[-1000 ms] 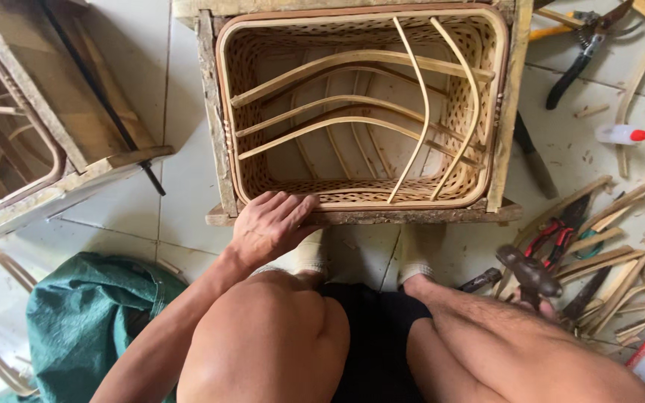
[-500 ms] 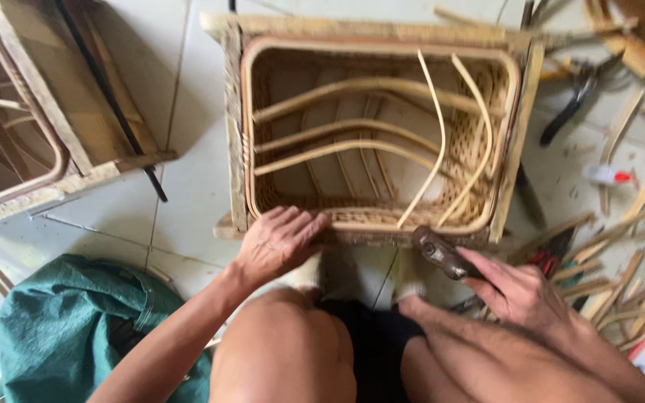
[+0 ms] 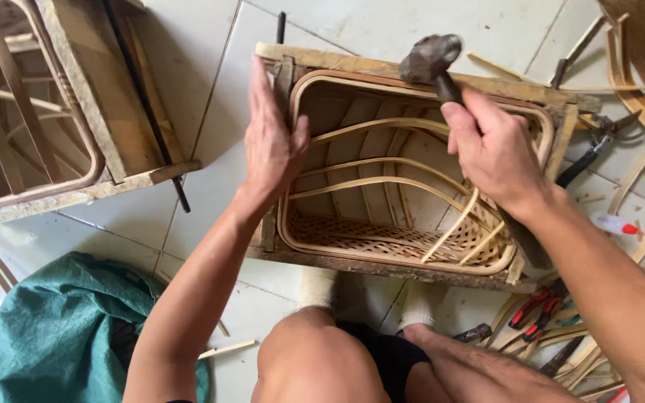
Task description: The person assembles a rectangular woven basket by inserting curved bamboo strips into a wooden frame, tapping them with a hammer, and applying glue to secure the joints. The person uses pliers to adjust the strips and a glue bottle to bond the frame.
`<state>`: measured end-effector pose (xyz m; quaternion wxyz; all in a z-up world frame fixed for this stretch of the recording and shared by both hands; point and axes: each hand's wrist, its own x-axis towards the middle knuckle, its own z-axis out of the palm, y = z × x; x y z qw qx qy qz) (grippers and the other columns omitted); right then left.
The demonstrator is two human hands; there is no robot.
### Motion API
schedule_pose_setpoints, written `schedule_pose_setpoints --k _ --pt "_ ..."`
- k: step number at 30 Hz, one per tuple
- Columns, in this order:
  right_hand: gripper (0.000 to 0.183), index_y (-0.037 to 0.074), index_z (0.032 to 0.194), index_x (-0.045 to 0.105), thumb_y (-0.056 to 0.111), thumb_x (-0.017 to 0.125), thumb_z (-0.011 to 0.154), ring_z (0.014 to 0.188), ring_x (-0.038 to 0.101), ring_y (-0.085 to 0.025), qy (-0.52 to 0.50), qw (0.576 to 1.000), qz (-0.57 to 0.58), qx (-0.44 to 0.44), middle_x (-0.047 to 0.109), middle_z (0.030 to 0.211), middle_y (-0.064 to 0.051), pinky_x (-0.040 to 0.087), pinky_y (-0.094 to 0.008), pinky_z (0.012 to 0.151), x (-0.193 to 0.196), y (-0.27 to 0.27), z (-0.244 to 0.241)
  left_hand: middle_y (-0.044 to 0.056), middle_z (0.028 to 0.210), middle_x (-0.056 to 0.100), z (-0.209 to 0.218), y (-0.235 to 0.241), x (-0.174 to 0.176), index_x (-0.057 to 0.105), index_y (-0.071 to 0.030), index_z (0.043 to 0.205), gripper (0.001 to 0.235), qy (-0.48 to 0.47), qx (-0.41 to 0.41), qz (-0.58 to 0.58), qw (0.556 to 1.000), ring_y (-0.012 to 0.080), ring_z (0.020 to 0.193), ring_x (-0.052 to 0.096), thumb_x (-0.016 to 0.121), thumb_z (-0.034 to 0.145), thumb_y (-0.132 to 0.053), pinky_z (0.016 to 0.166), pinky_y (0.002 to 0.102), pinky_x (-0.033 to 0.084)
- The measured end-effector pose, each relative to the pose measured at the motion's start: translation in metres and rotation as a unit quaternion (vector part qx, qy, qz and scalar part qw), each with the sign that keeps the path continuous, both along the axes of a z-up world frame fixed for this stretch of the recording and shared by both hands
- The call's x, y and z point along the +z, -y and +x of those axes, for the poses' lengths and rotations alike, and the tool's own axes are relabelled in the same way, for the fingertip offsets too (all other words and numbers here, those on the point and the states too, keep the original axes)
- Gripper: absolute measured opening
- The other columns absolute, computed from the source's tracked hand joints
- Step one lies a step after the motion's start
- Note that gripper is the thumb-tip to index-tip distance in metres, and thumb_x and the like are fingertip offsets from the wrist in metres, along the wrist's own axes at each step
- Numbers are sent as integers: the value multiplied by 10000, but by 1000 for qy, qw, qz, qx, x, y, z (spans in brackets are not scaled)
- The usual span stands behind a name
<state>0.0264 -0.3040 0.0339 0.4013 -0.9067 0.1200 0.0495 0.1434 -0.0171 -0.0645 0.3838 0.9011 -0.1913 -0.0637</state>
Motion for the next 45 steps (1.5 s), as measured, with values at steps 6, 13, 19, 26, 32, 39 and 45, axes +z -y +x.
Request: schedule_pose_setpoints --k 6,13,19,26,32,39,45 --pt "280 23 1283 637 234 528 1135 613 651 -197 6 999 -17 48 657 716 -94 508 -379 573 4 -20 25 307 1436 581 5 5 -6 -8 1 1636 1032 -63 26 6 998 453 1105 688 737 939 -154 938 465 588" --pt "364 -7 1430 550 180 429 1141 469 577 -144 22 988 63 141 608 675 -51 450 -263 411 -3 -53 64 144 1506 650 -10 -65 44 511 -3 1575 666 -335 -13 -233 913 184 1326 623 696 1045 -361 1110 307 500" --pt "419 -42 1463 500 166 415 1108 337 421 -101 33 975 87 201 528 590 -30 370 -258 324 -2 -93 76 258 1175 709 -104 -89 80 421 13 1511 920 -188 -22 40 981 385 1038 711 816 828 -458 860 442 577" --pt "425 -69 1427 522 200 479 1100 330 418 -116 61 966 51 246 522 525 -21 352 -271 259 -7 -120 38 172 1007 760 -128 -61 54 533 -93 1426 621 -63 117 113 985 365 840 736 720 909 -383 736 448 582" --pt "447 -31 1441 553 198 586 1058 435 570 -175 112 970 76 204 618 599 -143 456 -356 425 13 -125 15 172 942 767 -128 -64 55 510 -111 1470 671 -111 111 155 975 344 825 739 765 918 -395 744 436 579" --pt "490 4 1414 547 217 645 984 482 656 -291 47 972 99 208 701 703 -188 511 -433 443 32 -137 -17 74 1449 602 -102 -133 30 406 -10 1557 785 -478 4 -271 836 158 1298 578 771 875 -145 1076 324 484" --pt "513 -18 1420 558 233 690 993 612 679 -361 100 969 72 216 705 780 -220 549 -459 544 -9 -141 -54 163 1307 661 -114 -126 36 555 36 1433 598 -453 81 -179 870 234 1160 630 768 897 -125 993 375 512"
